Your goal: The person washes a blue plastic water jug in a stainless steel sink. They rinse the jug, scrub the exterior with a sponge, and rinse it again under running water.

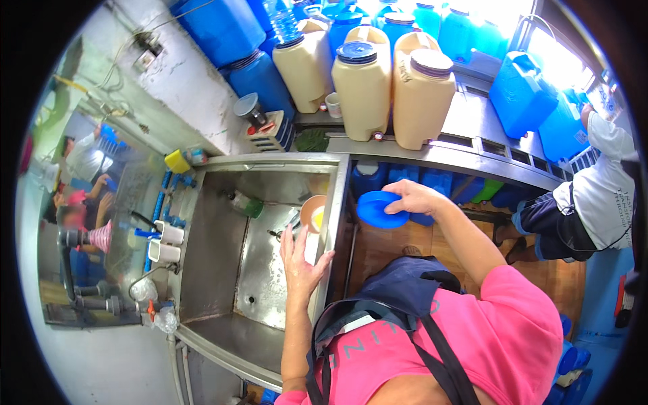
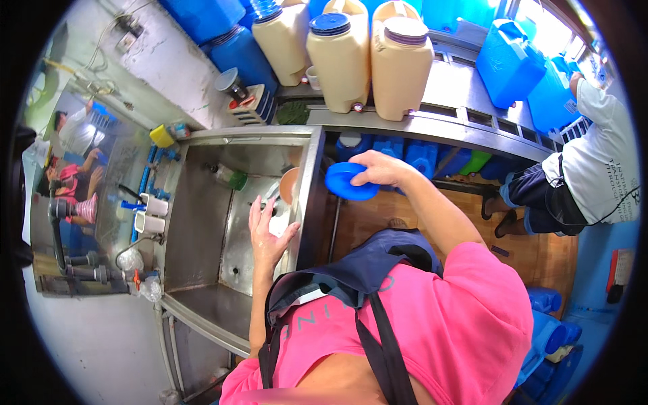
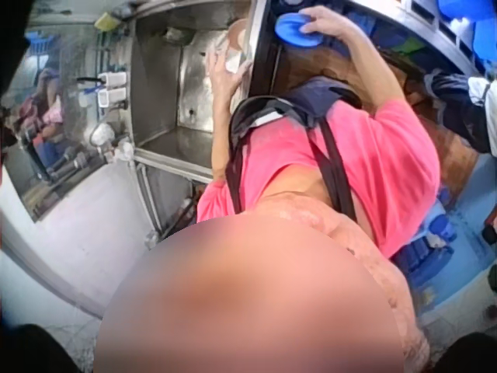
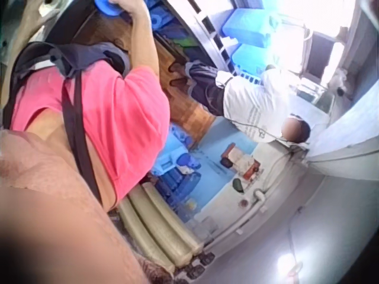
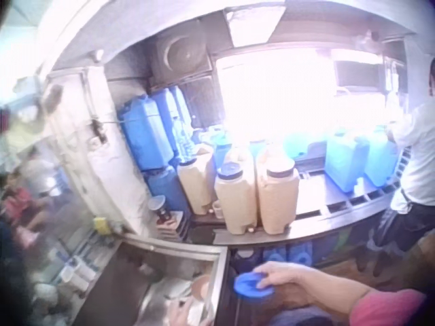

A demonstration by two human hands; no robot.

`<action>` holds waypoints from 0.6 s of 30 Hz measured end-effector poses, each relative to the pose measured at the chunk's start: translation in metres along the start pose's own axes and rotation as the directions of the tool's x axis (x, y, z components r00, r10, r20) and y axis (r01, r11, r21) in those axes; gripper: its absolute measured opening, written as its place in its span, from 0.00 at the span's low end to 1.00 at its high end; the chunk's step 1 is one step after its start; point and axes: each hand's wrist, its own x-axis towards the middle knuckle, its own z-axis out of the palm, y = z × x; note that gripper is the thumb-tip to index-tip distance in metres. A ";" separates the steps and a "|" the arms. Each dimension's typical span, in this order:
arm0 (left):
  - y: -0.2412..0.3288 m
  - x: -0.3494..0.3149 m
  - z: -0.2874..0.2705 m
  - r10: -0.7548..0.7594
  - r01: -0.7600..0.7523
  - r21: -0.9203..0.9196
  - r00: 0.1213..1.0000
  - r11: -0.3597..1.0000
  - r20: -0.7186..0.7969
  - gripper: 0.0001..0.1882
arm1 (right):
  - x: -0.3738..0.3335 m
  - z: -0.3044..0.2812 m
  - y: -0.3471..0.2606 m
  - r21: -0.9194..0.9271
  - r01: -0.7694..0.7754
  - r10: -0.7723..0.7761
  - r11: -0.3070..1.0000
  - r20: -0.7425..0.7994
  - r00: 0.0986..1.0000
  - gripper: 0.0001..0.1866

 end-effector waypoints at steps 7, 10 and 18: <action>0.017 0.013 0.062 -0.058 0.057 0.025 0.996 0.998 0.067 0.31 | -0.038 -0.144 0.148 -0.395 -0.459 0.243 0.796 -0.485 0.840 0.26; 0.049 0.027 0.103 0.003 -0.012 0.073 0.992 0.997 0.128 0.28 | -0.039 -0.211 0.238 -0.247 -0.539 0.253 0.805 -0.679 0.689 0.28; 0.132 0.070 0.213 0.066 -0.128 0.135 0.919 0.983 0.389 0.26 | -0.011 -0.358 0.392 -0.222 -0.597 0.116 0.771 -0.873 0.474 0.17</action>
